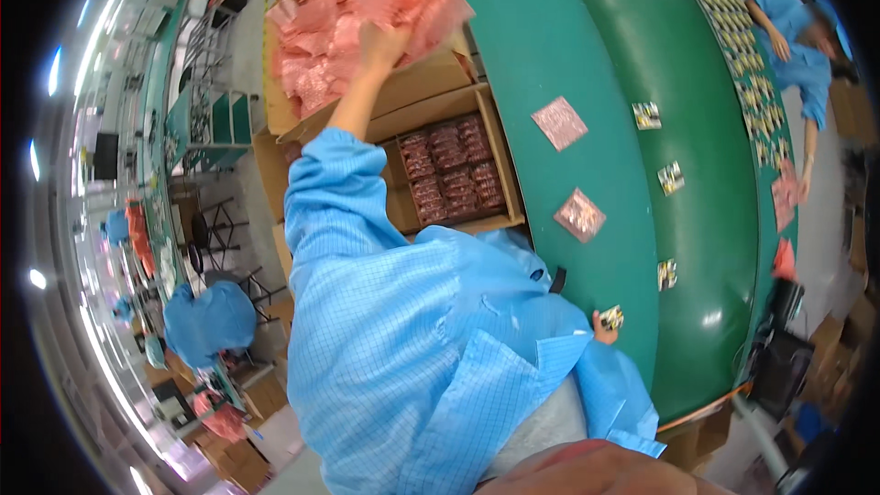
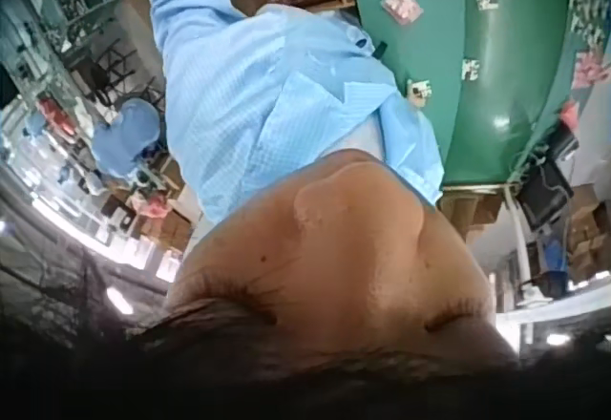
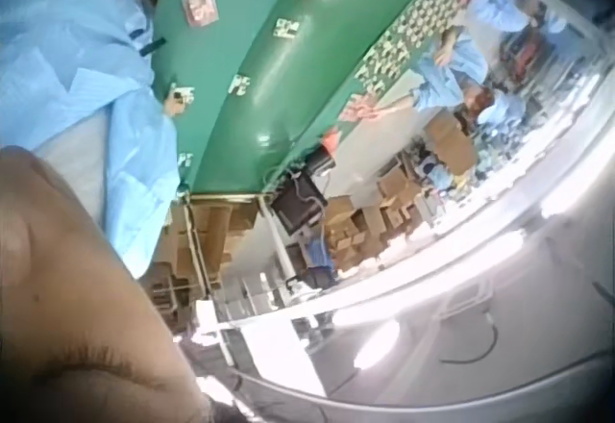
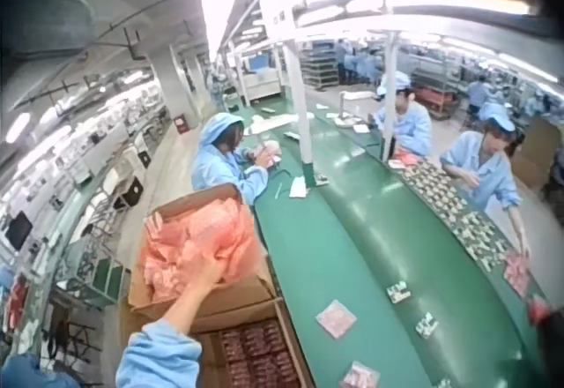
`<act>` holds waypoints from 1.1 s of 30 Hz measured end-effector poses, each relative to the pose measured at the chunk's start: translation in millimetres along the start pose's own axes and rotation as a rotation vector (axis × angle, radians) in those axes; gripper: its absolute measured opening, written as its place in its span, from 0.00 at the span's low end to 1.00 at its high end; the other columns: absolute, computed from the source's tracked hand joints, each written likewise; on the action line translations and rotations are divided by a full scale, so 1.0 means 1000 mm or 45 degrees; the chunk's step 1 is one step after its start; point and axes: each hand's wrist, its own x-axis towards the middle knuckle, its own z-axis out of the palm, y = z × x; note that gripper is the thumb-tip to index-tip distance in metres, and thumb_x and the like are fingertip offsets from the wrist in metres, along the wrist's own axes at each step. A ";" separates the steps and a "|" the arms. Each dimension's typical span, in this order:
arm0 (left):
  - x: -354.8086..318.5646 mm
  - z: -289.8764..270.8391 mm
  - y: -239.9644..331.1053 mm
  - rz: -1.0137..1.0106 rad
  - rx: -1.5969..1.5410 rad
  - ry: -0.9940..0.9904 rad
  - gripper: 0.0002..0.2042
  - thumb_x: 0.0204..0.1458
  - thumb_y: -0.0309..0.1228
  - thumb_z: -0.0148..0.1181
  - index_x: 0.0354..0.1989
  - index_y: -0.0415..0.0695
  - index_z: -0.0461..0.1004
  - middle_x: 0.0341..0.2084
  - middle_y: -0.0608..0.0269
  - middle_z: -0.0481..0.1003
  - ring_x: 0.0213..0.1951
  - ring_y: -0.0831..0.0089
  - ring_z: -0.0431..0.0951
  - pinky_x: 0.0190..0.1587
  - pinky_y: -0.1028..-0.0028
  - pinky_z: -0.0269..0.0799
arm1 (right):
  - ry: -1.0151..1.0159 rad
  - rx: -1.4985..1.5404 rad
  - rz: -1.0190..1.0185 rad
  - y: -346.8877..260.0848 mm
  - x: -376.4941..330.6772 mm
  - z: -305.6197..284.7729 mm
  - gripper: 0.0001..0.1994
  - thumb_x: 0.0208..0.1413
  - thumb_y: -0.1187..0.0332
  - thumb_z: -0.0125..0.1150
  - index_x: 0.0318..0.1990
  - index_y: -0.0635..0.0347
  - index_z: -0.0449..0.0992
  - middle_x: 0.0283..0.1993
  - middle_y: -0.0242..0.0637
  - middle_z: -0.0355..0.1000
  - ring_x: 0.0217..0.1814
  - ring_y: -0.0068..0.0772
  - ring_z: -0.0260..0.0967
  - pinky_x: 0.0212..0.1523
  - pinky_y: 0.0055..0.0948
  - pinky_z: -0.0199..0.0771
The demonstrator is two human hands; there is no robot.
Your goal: Packaging electronic components into anti-static bags at a workbench.
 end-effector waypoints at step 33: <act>-0.216 0.290 0.136 0.512 0.262 -1.223 0.28 0.46 0.40 0.56 0.55 0.40 0.63 0.46 0.40 0.72 0.46 0.43 0.73 0.45 0.52 0.71 | 0.556 -0.132 0.476 -0.072 -0.040 0.005 0.44 0.29 0.48 0.76 0.53 0.66 0.63 0.52 0.53 0.63 0.56 0.52 0.60 0.55 0.42 0.65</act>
